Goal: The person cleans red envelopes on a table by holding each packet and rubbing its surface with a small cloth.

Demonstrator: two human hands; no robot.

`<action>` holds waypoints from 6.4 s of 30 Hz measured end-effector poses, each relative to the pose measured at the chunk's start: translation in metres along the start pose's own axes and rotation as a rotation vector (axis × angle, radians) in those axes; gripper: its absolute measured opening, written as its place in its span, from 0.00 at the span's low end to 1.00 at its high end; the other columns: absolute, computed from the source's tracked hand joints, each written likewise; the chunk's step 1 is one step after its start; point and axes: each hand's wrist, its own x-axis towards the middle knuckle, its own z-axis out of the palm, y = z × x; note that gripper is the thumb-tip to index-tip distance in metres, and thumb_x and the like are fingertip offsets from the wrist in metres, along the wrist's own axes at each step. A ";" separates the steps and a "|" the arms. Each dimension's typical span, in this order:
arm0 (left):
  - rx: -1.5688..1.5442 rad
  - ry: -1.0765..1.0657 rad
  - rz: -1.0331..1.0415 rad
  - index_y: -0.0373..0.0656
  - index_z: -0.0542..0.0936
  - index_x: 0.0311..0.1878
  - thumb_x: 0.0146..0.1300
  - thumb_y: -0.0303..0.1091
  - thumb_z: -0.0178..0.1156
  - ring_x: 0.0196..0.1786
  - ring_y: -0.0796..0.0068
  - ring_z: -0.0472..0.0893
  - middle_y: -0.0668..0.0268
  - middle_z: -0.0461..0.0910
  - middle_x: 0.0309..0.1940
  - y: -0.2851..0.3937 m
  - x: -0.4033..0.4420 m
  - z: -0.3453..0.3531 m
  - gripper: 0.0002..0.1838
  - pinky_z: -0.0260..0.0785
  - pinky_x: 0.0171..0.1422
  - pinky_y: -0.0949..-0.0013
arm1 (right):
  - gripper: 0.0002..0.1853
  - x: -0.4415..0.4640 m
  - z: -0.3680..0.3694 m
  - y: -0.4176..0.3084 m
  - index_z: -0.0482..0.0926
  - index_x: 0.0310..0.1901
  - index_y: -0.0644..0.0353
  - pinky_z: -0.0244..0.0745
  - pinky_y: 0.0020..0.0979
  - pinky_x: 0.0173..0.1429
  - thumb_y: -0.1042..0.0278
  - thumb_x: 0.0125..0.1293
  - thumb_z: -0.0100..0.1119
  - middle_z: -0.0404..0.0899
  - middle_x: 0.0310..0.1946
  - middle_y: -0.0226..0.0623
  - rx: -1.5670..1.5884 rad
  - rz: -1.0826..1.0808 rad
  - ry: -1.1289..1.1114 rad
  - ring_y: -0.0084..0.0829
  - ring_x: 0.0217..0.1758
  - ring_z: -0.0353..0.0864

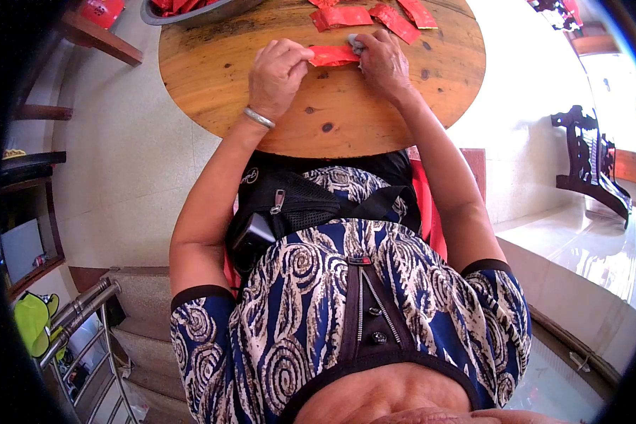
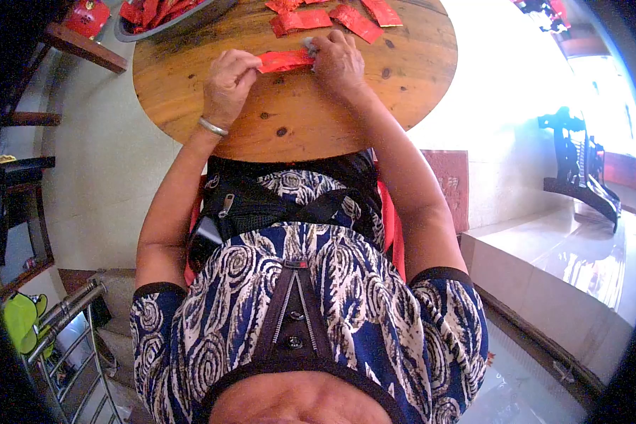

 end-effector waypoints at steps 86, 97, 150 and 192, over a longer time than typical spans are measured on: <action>-0.765 -0.305 -1.016 0.34 0.71 0.50 0.63 0.24 0.62 0.29 0.75 0.83 0.64 0.81 0.31 -0.005 -0.012 0.020 0.14 0.79 0.29 0.75 | 0.12 -0.017 0.009 -0.034 0.81 0.43 0.52 0.76 0.42 0.49 0.72 0.56 0.58 0.76 0.40 0.38 0.136 -0.198 0.092 0.45 0.46 0.74; -0.743 -0.304 -1.004 0.33 0.71 0.51 0.63 0.24 0.62 0.29 0.75 0.83 0.63 0.80 0.30 -0.005 -0.012 0.020 0.15 0.79 0.29 0.76 | 0.15 -0.013 0.003 -0.007 0.82 0.46 0.50 0.75 0.43 0.50 0.70 0.55 0.60 0.75 0.42 0.38 0.065 -0.117 0.092 0.45 0.47 0.74; -0.728 -0.304 -0.995 0.33 0.70 0.51 0.63 0.23 0.61 0.28 0.75 0.83 0.64 0.80 0.29 -0.003 -0.011 0.019 0.15 0.78 0.28 0.77 | 0.14 -0.012 -0.007 0.001 0.82 0.46 0.47 0.75 0.42 0.52 0.68 0.56 0.59 0.76 0.43 0.37 -0.035 -0.063 0.014 0.43 0.50 0.75; -0.692 -0.299 -0.953 0.34 0.71 0.52 0.63 0.23 0.61 0.28 0.79 0.81 0.67 0.79 0.28 -0.001 -0.012 0.020 0.15 0.78 0.28 0.76 | 0.12 -0.011 -0.006 -0.007 0.83 0.45 0.44 0.73 0.42 0.56 0.66 0.60 0.57 0.76 0.44 0.37 -0.020 -0.060 -0.023 0.43 0.54 0.74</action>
